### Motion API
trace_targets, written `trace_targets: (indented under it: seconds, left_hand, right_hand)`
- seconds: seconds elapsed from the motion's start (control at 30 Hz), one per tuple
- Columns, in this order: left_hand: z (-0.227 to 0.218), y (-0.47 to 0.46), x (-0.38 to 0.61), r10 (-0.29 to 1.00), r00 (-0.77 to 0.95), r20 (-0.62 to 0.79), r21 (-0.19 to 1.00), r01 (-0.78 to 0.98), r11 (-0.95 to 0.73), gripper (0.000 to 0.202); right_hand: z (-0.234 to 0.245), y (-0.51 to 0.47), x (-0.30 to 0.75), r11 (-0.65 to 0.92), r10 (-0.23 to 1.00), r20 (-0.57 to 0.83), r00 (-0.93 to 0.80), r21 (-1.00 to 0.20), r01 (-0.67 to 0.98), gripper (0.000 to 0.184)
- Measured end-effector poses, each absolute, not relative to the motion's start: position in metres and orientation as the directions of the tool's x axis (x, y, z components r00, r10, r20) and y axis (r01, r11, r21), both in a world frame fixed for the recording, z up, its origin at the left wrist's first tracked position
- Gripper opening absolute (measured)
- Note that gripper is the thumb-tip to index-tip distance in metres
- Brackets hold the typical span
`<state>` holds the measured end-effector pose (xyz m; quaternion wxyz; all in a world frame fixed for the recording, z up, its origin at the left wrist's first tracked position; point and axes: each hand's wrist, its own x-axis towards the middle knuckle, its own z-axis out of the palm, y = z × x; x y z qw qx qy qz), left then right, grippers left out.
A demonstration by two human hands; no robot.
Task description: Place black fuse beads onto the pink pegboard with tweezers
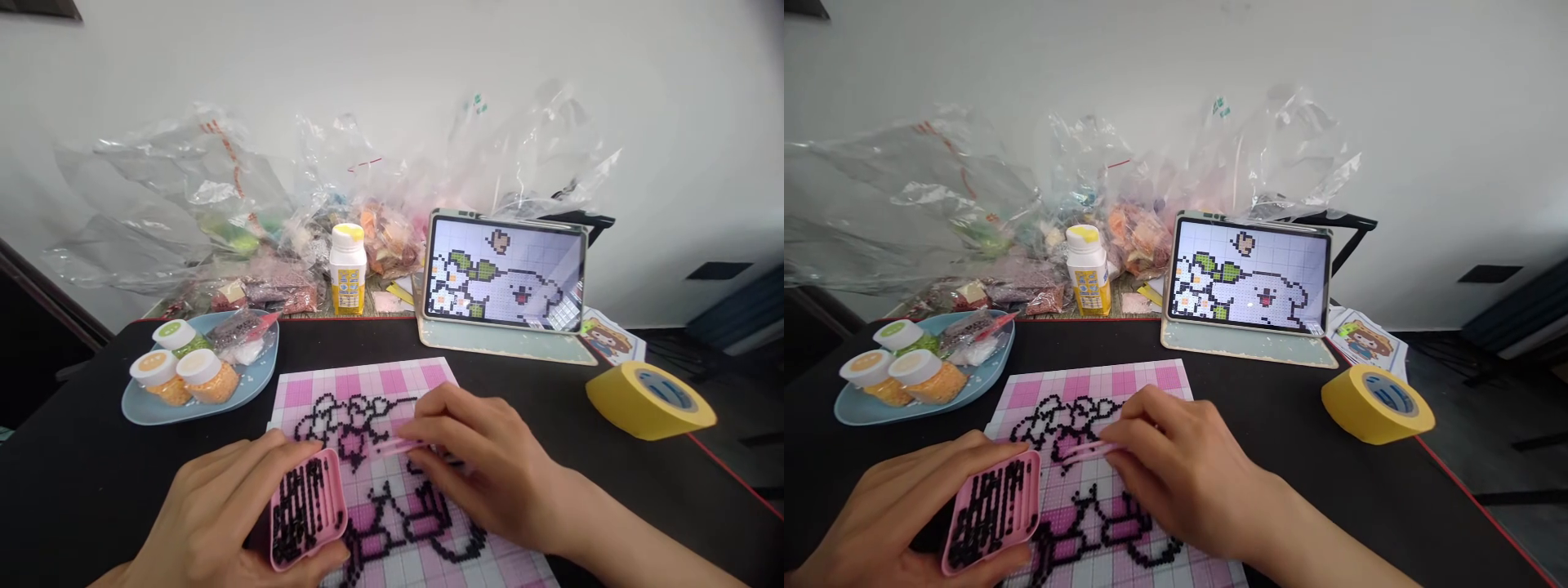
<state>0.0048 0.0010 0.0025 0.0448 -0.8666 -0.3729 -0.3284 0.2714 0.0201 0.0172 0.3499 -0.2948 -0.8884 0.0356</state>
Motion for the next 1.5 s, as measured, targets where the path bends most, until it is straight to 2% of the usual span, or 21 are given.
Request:
trace_targets:
  seconds: [0.3, 0.47, 0.9, 1.3, 1.5]
  left_hand:
    - [0.001, 0.001, 0.005, 0.619, 0.505, 0.601, 0.197, 0.658, -0.727, 0.044]
    - [0.000, 0.001, 0.005, 0.627, 0.503, 0.595, 0.211, 0.656, -0.725, 0.046]
    - [0.003, 0.002, 0.005, 0.603, 0.524, 0.602, 0.152, 0.666, -0.730, 0.043]
    - [0.000, 0.001, 0.004, 0.619, 0.499, 0.607, 0.186, 0.668, -0.721, 0.044]
    - [0.002, 0.001, 0.003, 0.637, 0.497, 0.590, 0.202, 0.673, -0.712, 0.045]
  right_hand:
    - [0.017, 0.007, 0.253, 0.866, 0.499, 0.515, -0.697, -0.273, 0.418, 0.023]
    - [0.013, 0.007, 0.251, 0.871, 0.491, 0.523, -0.697, -0.262, 0.417, 0.025]
    - [0.007, 0.009, 0.250, 0.865, 0.501, 0.480, -0.720, -0.244, 0.440, 0.023]
    - [0.019, 0.009, 0.253, 0.868, 0.487, 0.580, -0.653, -0.243, 0.432, 0.023]
    - [0.022, 0.015, 0.268, 0.829, 0.542, 0.607, -0.581, -0.275, 0.486, 0.018]
